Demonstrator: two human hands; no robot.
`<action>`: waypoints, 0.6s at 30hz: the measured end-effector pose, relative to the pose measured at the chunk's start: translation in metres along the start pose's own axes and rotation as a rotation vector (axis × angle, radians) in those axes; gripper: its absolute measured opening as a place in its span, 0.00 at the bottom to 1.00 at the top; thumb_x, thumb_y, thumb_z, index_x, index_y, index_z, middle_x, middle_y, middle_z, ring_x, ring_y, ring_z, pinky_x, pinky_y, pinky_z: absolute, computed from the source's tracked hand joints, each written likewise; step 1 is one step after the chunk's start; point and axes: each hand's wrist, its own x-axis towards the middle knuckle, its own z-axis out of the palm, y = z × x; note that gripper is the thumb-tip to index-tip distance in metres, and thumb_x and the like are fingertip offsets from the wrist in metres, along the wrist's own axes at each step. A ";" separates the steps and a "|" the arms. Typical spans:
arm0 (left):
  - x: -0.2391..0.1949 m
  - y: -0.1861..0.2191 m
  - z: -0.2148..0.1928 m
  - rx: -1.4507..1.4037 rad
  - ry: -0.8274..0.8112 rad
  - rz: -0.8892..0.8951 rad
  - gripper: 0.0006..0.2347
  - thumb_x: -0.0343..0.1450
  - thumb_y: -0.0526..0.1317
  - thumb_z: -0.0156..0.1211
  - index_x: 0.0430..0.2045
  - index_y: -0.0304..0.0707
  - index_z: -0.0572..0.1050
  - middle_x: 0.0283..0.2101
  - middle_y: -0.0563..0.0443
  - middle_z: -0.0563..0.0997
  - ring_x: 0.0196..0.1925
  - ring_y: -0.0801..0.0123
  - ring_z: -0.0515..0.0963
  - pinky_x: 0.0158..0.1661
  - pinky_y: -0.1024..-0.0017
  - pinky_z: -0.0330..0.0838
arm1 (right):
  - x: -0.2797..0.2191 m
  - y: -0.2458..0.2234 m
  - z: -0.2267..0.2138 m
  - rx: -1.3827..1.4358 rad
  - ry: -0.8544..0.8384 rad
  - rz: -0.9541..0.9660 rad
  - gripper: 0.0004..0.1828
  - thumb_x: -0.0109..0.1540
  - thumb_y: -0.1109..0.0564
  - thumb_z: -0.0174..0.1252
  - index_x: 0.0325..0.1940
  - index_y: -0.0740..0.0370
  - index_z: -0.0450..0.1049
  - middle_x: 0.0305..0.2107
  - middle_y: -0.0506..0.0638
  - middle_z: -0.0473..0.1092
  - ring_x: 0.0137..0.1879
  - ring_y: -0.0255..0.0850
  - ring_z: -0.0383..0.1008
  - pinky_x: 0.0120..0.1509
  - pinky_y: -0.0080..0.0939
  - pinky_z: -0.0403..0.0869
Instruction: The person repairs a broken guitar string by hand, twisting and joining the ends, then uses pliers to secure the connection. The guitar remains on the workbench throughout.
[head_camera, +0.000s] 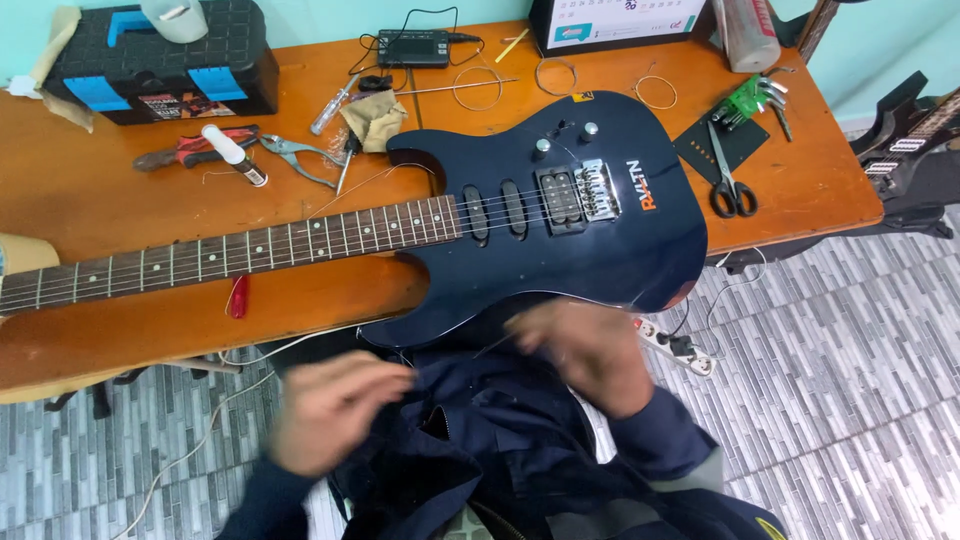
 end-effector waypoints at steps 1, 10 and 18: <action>-0.010 -0.025 -0.026 -0.001 0.000 0.001 0.06 0.67 0.33 0.66 0.35 0.41 0.83 0.33 0.52 0.87 0.30 0.73 0.86 0.37 0.76 0.83 | 0.002 0.013 -0.019 -0.001 0.000 0.000 0.26 0.74 0.48 0.35 0.32 0.60 0.73 0.37 0.56 0.79 0.48 0.48 0.84 0.52 0.45 0.81; -0.034 -0.258 -0.298 0.204 -0.498 -0.445 0.15 0.70 0.48 0.56 0.24 0.42 0.88 0.40 0.58 0.93 0.44 0.76 0.89 0.53 0.74 0.76 | 0.046 0.159 -0.093 -0.320 -0.169 0.187 0.04 0.69 0.63 0.64 0.42 0.66 0.82 0.38 0.56 0.80 0.43 0.44 0.80 0.50 0.42 0.72; -0.002 -0.229 -0.363 0.265 -0.406 -0.728 0.10 0.74 0.30 0.59 0.47 0.26 0.81 0.41 0.34 0.84 0.34 0.54 0.78 0.38 0.53 0.82 | 0.053 0.203 -0.073 -0.522 -0.146 0.033 0.08 0.65 0.59 0.71 0.49 0.57 0.83 0.74 0.65 0.71 0.79 0.61 0.66 0.81 0.60 0.60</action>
